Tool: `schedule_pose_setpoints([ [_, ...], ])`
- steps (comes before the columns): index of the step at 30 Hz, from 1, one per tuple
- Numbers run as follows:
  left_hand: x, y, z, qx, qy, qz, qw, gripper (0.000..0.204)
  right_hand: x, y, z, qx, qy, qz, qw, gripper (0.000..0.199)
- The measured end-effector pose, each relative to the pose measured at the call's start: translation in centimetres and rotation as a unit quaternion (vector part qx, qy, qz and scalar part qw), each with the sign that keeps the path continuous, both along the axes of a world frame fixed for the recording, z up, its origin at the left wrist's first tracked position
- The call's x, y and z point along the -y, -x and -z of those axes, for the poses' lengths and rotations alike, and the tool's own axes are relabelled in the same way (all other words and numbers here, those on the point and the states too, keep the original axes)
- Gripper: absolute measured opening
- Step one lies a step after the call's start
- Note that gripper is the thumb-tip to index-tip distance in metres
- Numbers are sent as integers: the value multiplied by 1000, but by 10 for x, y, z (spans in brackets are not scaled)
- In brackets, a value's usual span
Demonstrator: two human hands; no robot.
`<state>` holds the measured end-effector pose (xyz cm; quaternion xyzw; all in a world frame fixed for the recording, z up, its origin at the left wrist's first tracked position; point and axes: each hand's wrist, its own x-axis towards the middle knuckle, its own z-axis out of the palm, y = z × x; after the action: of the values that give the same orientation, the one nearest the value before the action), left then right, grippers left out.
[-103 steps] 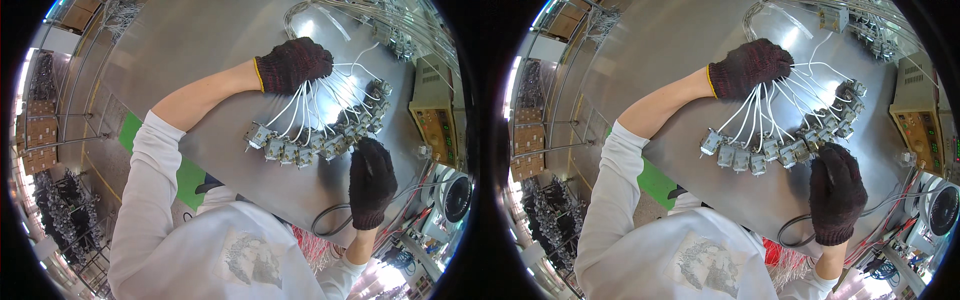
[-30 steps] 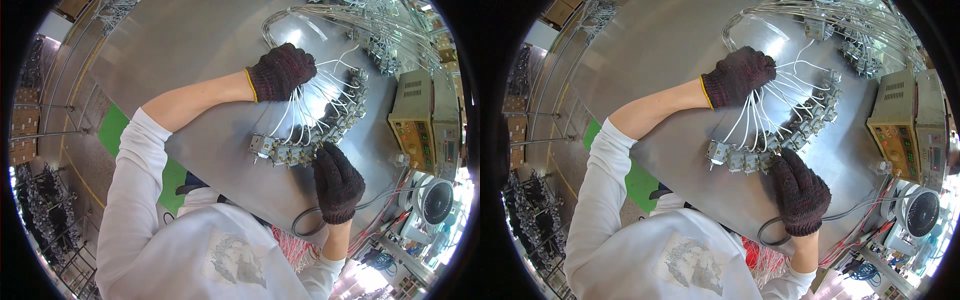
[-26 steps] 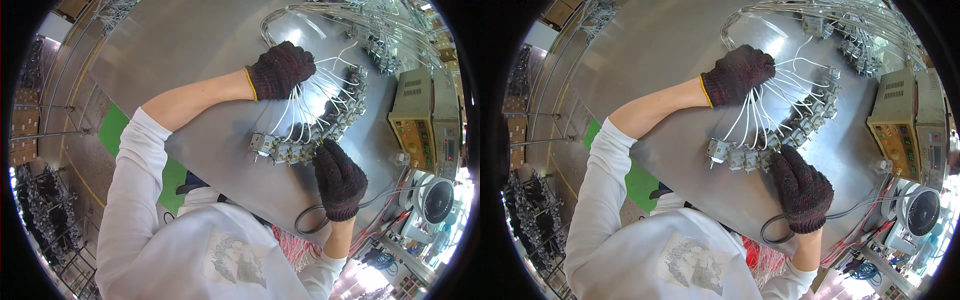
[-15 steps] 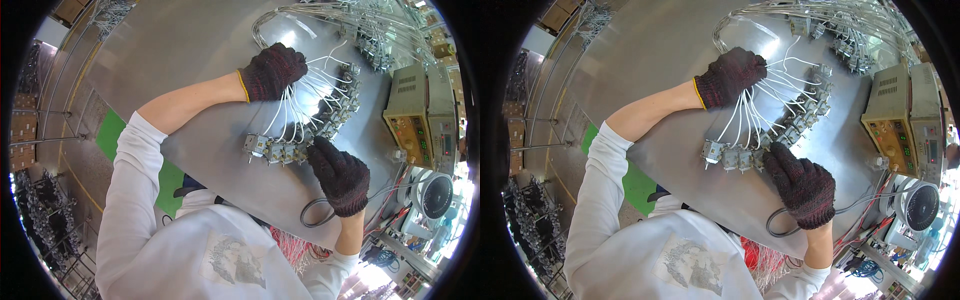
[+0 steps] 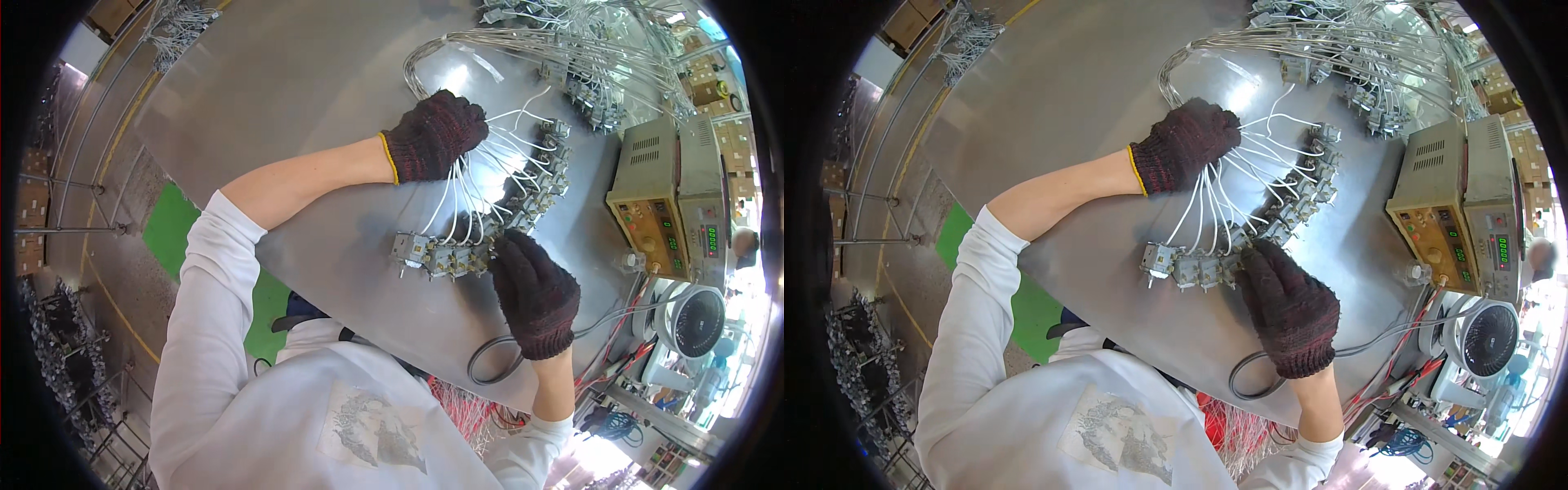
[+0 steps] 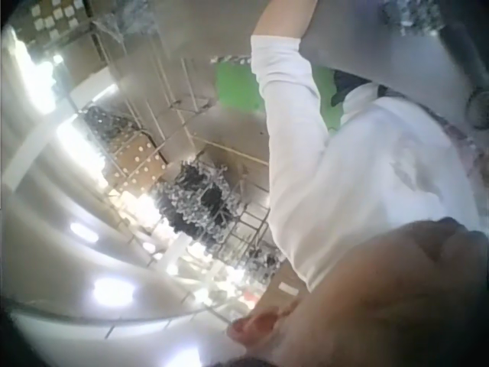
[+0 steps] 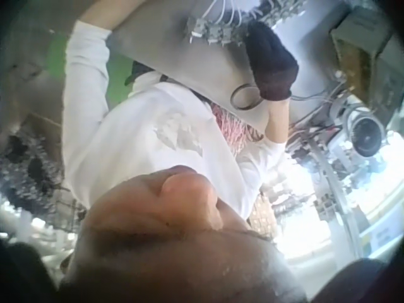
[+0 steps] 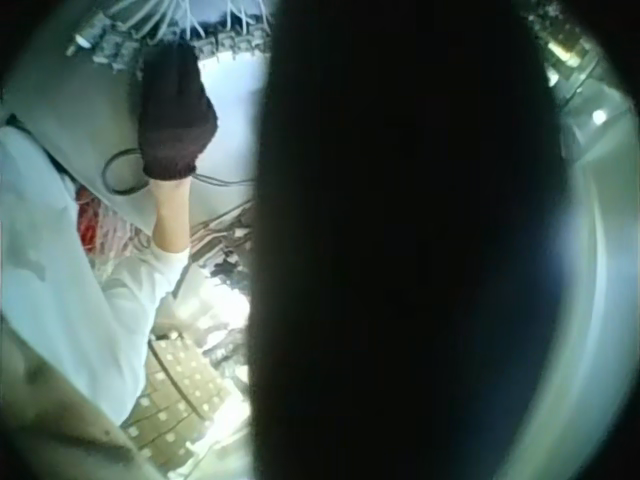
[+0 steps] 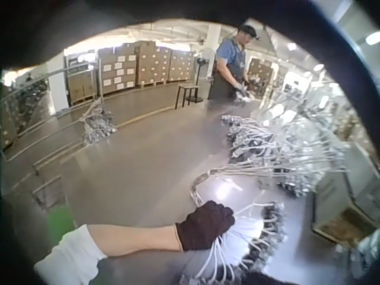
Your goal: Arranging bundles of wires and electronic components on a workbench.
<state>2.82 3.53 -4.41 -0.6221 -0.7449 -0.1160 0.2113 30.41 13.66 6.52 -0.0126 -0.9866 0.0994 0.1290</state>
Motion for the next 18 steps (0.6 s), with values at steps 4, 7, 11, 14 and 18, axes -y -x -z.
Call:
schedule_pose_setpoints([
  [4,0,-5,-13,17,67,-2,998,29,-5,-2,1,-13,-57,-58,997,37],
  [7,8,-11,-29,-8,115,-6,993,37,-7,-5,1,-11,-56,-67,996,40],
  [11,34,-3,-64,-30,85,74,993,53,-8,-6,0,-7,-53,-63,997,40],
  [14,51,4,-91,79,5,232,970,65,-9,-6,-1,-8,-37,-68,997,39],
  [18,37,-29,-99,279,-46,335,899,21,-12,-8,-3,-11,-55,-61,997,37],
])
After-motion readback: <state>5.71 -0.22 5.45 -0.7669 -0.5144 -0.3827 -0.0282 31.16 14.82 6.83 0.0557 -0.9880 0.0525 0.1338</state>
